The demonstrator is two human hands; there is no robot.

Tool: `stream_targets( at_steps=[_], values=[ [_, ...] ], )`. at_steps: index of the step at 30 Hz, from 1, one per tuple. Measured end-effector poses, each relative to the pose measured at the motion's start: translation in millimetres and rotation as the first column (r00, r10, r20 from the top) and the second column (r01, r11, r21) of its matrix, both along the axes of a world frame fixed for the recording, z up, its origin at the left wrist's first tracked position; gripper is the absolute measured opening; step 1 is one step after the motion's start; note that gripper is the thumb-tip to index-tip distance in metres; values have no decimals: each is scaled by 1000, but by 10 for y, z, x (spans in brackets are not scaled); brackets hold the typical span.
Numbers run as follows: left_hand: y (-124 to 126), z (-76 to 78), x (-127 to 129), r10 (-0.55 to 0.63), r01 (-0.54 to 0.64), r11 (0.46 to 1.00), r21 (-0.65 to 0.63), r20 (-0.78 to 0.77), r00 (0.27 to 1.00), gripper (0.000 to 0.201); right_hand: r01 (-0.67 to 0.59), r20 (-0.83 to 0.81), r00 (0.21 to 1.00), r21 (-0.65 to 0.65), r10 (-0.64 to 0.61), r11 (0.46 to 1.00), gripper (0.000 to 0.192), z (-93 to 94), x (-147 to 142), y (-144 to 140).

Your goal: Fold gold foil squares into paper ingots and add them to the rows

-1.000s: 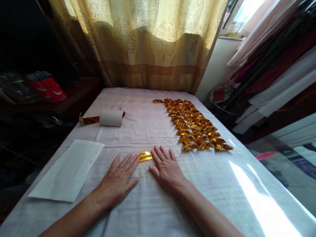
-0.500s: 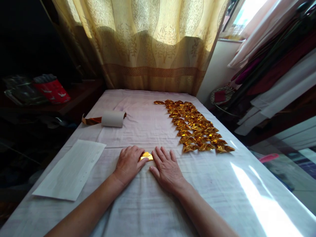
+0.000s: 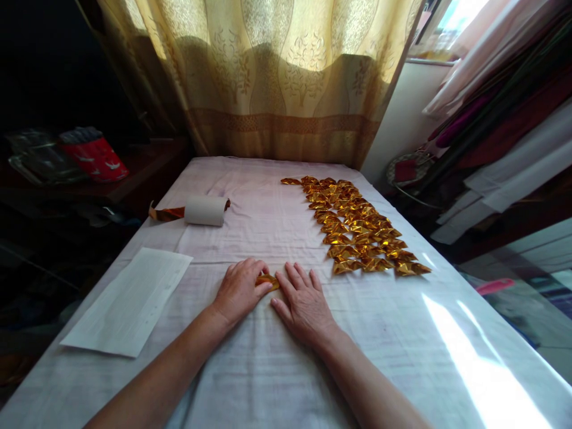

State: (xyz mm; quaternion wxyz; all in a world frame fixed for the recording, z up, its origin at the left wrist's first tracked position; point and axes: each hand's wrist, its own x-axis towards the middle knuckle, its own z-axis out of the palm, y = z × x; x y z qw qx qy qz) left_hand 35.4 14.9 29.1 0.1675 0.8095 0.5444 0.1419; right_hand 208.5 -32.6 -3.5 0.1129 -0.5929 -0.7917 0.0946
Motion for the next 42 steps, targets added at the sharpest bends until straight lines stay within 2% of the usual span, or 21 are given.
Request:
stream_targets(
  at_steps=[3, 7, 14, 19, 24, 26, 29, 33, 38, 42],
  values=[
    [-29, 20, 19, -38, 36, 999, 29, 57, 998, 3, -3, -35, 999, 38, 4, 999, 46, -2, 22, 9],
    [-51, 69, -4, -132, 121, 986, 113, 90, 987, 9, -23, -88, 995, 151, 36, 988, 42, -51, 67, 49],
    [-5, 60, -115, -423, 390, 884, 259, 85, 902, 16, -46, -96, 992, 367, 87, 929, 31, -128, 170, 143],
    [39, -12, -183, -442, 427, 832, 354, -43, 896, 14, -101, -47, 989, 454, 137, 885, 27, -88, 207, 157],
    [78, -64, -256, -468, 449, 749, 487, -92, 879, 16, -154, -35, 976, 590, 216, 793, 24, -25, 176, 130],
    [88, -105, -289, -484, 454, 734, 505, -78, 871, 17, -183, -39, 967, 589, 254, 787, 25, -18, 140, 119],
    [88, -190, -358, -504, 466, 723, 509, -72, 861, 19, -253, -64, 940, 524, 334, 813, 24, -30, 66, 109],
    [38, -267, -463, -520, 478, 748, 460, -41, 853, 21, -334, -88, 910, 419, 404, 844, 27, -47, -5, 111],
    [-42, -239, -502, -515, 481, 800, 358, 0, 857, 23, -342, -105, 913, 332, 395, 879, 26, -15, 0, 118],
    [-125, -191, -435, -461, 431, 815, 388, -15, 887, 17, -344, -119, 913, 294, 391, 892, 24, 23, 22, 111]
  ],
)
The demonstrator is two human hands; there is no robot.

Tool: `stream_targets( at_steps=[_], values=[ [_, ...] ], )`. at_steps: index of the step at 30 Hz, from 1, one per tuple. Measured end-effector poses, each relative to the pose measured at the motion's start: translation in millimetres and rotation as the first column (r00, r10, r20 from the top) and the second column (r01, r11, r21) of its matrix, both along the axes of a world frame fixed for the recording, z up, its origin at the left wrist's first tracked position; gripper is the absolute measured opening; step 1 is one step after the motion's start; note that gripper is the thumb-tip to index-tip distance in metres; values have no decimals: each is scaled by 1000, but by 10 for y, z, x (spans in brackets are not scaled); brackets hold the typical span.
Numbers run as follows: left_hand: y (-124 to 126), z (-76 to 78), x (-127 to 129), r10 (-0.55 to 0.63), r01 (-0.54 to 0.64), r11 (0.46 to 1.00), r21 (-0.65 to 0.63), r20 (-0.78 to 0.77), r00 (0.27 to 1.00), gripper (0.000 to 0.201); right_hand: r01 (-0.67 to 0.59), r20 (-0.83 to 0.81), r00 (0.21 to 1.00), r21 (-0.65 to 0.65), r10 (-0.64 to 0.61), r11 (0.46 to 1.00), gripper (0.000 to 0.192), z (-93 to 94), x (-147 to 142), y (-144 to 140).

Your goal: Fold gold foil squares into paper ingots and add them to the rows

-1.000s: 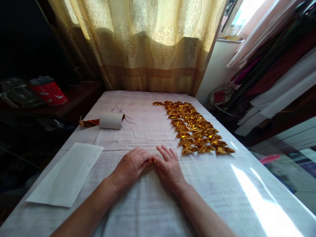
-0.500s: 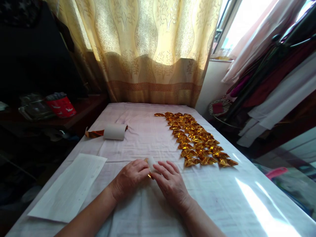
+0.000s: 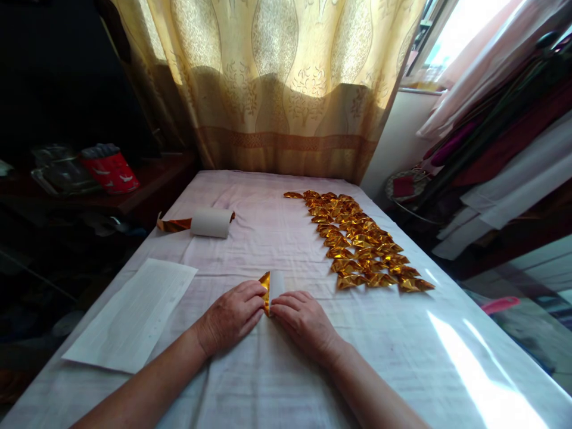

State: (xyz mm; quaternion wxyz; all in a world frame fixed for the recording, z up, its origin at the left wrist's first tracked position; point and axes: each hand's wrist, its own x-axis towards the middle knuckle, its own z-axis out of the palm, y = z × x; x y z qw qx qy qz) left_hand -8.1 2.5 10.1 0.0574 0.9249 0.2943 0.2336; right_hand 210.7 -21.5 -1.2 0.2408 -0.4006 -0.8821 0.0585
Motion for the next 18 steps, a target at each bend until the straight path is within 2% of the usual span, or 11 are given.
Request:
stream_targets(
  at_steps=[4, 8, 12, 18],
  values=[
    [-160, 14, 88, 128, -125, 991, 50, -58, 990, 19, -27, 9, 1000, 51, 26, 998, 20, -18, -8, -6],
    [-278, -5, 102, 162, -155, 980, 125, -46, 986, 22, -90, -49, 994, 108, 95, 990, 16, -58, -7, 2],
    [-310, -22, 48, 139, -126, 975, 183, -58, 989, 25, -96, -105, 989, 33, 99, 995, 15, -44, 87, 53],
    [-384, -51, -23, 129, -100, 980, 170, -169, 977, 30, -110, -180, 979, -59, 98, 992, 12, -25, 181, 132]
  ],
)
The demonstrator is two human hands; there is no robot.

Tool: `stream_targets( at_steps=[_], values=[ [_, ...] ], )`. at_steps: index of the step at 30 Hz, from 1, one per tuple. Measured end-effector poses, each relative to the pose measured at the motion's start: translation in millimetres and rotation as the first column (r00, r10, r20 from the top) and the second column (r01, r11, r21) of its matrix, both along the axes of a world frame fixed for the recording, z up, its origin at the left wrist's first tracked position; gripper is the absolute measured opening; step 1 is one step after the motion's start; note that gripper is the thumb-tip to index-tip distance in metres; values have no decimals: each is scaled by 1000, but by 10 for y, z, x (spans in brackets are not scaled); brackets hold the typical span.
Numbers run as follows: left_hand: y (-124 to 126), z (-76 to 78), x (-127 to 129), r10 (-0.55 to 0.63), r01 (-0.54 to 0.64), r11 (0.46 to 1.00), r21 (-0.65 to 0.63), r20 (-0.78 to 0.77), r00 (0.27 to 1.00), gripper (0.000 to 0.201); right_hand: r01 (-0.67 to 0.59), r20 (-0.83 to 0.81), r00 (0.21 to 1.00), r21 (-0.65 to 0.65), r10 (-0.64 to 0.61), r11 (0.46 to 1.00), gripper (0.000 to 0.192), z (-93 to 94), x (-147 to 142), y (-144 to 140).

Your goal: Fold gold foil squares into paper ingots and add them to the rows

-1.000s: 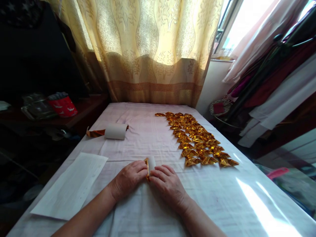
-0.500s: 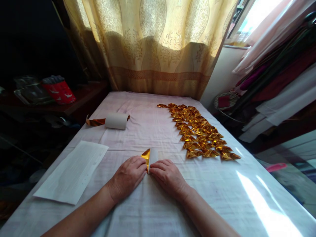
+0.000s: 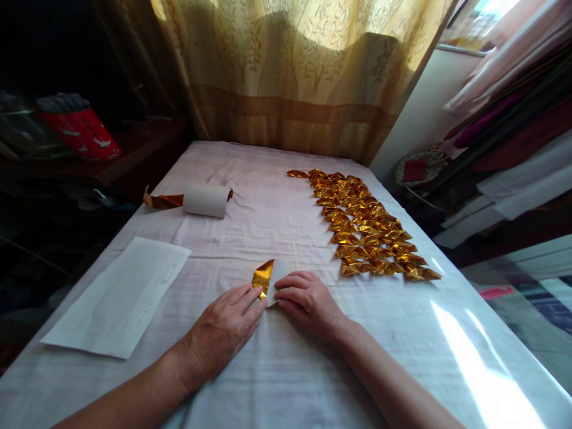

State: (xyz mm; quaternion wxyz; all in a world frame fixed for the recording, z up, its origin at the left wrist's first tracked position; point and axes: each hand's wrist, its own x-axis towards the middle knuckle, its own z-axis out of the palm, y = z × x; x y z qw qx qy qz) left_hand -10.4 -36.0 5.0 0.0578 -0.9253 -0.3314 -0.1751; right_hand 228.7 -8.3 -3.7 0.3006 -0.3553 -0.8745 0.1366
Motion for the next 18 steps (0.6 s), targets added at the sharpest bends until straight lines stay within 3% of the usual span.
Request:
stream_targets(
  at_steps=[11, 18],
  values=[
    [-68, 16, 4, 52, -43, 993, -106, 78, 996, 33, 153, -14, 988, -127, -156, 980, 6, -27, -144, 33],
    [-86, -6, -5, 43, -42, 999, -26, 36, 998, 33, 197, -41, 978, -143, -205, 970, 5, -29, -187, 30]
  ],
)
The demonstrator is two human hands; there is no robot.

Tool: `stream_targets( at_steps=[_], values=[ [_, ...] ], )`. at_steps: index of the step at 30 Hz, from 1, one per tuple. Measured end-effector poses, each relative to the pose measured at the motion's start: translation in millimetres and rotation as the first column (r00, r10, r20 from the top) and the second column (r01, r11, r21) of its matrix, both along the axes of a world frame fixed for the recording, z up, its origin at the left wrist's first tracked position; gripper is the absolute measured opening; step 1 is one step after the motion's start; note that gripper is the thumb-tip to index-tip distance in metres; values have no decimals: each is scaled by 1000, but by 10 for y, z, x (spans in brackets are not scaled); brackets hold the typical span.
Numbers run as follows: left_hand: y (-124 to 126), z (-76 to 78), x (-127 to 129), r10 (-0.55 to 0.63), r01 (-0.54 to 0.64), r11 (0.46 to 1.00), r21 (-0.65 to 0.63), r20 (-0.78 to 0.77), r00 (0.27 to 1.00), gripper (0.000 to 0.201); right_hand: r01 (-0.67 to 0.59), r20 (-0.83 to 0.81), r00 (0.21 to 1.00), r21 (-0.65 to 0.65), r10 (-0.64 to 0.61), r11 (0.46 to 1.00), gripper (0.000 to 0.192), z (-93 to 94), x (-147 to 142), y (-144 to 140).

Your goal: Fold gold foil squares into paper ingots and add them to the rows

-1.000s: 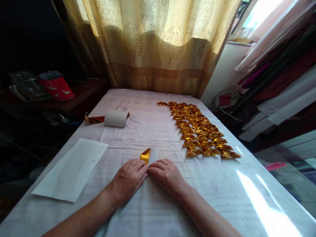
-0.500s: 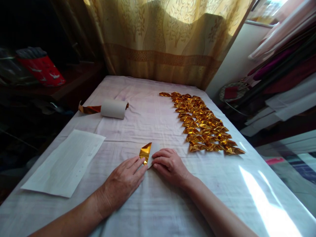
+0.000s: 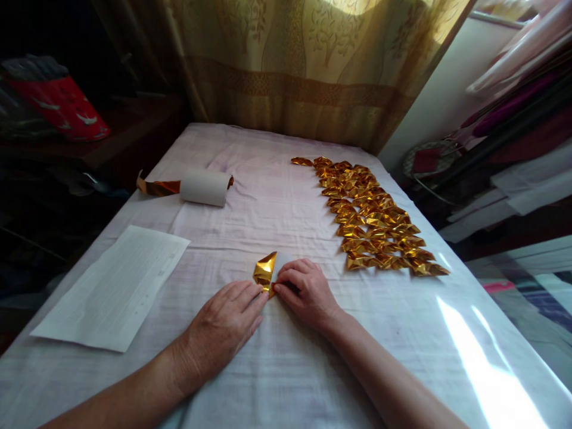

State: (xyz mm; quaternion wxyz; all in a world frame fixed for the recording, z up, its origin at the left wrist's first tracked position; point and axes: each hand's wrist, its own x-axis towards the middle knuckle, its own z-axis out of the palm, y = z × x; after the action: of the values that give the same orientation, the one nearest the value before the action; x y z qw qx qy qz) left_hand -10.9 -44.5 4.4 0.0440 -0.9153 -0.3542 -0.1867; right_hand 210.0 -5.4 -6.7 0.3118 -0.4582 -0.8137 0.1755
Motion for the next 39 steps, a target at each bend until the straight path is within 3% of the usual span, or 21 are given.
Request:
stream_targets(
  at_steps=[13, 19, 24, 32, 35, 39],
  values=[
    [11, 21, 24, -8, 8, 1000, 29, -18, 1000, 30, 41, 55, 998, -21, -40, 999, 5, 24, -36, -23],
    [26, 32, 25, -23, 23, 1000, 2, -62, 998, 31, 84, 70, 994, -13, -83, 996, 15, 10, -57, -34],
    [38, 44, 13, -28, 24, 999, -42, -84, 996, 32, 26, 15, 1000, -69, -25, 997, 5, -12, 2, 0],
    [46, 68, 28, -16, 11, 997, -73, -70, 997, 30, -16, -66, 998, -21, 15, 1000, 17, -68, 50, 21],
    [58, 65, 37, -6, 2, 998, -66, -57, 998, 29, 87, -109, 991, 69, -79, 994, 21, -127, 60, 26],
    [123, 66, 18, -7, 6, 1000, -22, -50, 999, 25, 247, -21, 969, 96, -246, 964, 32, -163, 78, 82]
  ],
)
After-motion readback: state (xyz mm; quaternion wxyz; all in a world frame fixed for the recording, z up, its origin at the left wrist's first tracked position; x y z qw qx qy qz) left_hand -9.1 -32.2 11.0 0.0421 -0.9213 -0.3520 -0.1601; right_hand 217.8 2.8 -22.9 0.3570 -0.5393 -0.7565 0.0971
